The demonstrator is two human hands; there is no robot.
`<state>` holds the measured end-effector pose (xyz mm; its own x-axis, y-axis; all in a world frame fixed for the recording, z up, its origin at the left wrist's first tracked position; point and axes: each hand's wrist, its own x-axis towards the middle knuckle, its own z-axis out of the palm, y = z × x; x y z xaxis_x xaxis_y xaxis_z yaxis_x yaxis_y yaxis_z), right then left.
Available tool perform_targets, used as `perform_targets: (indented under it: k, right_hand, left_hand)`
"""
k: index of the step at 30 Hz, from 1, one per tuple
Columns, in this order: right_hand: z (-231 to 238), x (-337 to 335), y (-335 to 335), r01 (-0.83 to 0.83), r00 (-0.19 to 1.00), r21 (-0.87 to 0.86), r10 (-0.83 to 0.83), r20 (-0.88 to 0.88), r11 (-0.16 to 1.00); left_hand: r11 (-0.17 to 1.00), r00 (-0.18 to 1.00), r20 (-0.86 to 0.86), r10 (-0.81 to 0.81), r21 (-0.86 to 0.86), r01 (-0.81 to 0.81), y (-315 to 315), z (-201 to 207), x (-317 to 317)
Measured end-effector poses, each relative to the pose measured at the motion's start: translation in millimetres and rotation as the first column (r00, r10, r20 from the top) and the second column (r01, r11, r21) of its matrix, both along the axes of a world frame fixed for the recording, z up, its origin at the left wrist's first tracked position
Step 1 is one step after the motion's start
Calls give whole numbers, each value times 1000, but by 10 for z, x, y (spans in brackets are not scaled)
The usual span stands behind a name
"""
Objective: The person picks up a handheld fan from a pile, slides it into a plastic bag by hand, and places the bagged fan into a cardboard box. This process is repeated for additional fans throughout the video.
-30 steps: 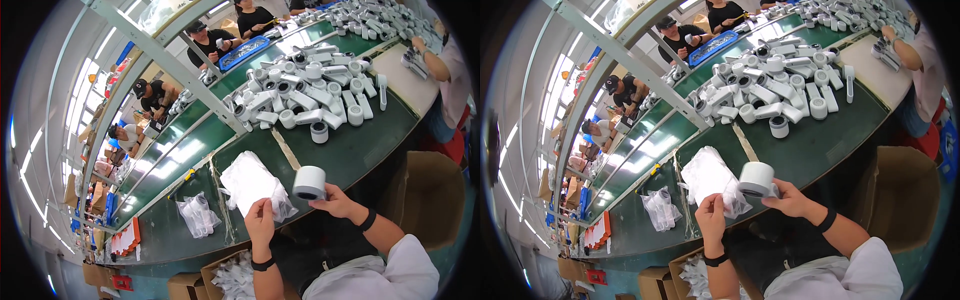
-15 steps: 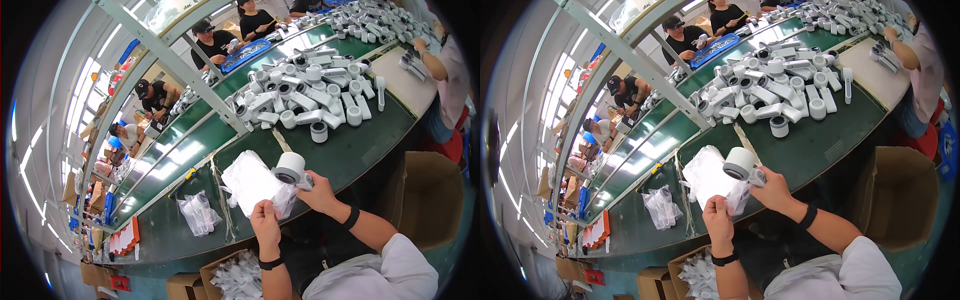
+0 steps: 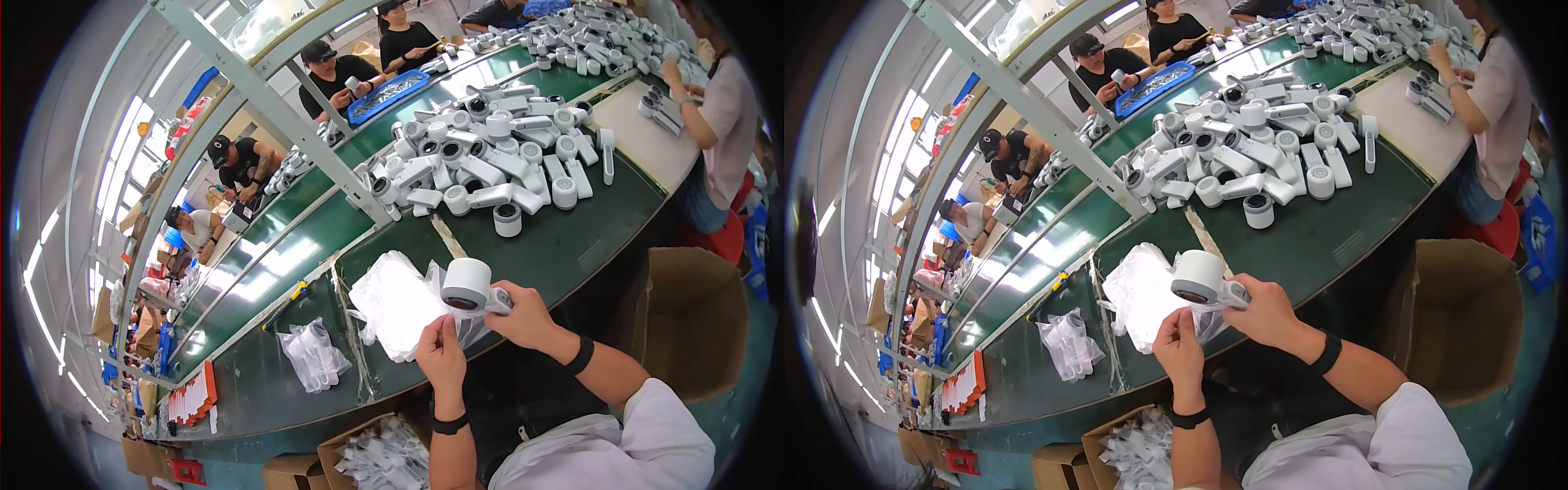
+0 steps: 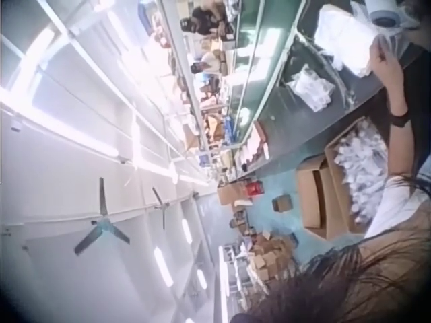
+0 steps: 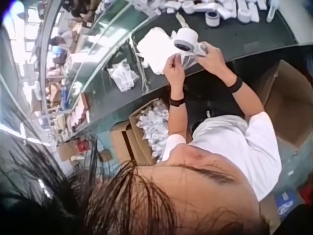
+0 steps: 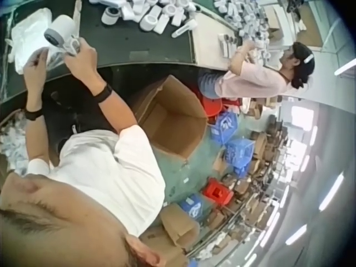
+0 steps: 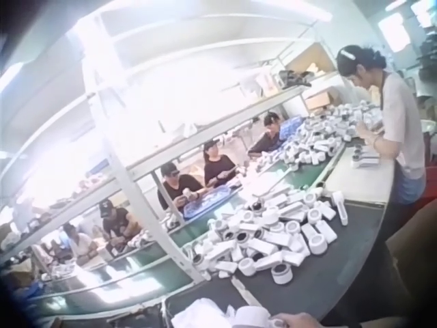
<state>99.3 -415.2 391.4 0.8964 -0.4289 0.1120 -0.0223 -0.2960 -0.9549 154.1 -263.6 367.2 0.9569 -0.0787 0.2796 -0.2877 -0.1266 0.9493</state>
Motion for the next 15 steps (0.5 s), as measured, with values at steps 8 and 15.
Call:
perform_targets:
  k: [8,15]
  right_hand:
    - [145,-394,-231,-216,962,14,210,174,976]
    - [279,-579,-550,-585,788,37,578,-211,810]
  left_hand:
    - [1000,998,63,-10,-17,11,-45,23,31]
    - [985,990,-38,-134,-114,129,-139,33,63]
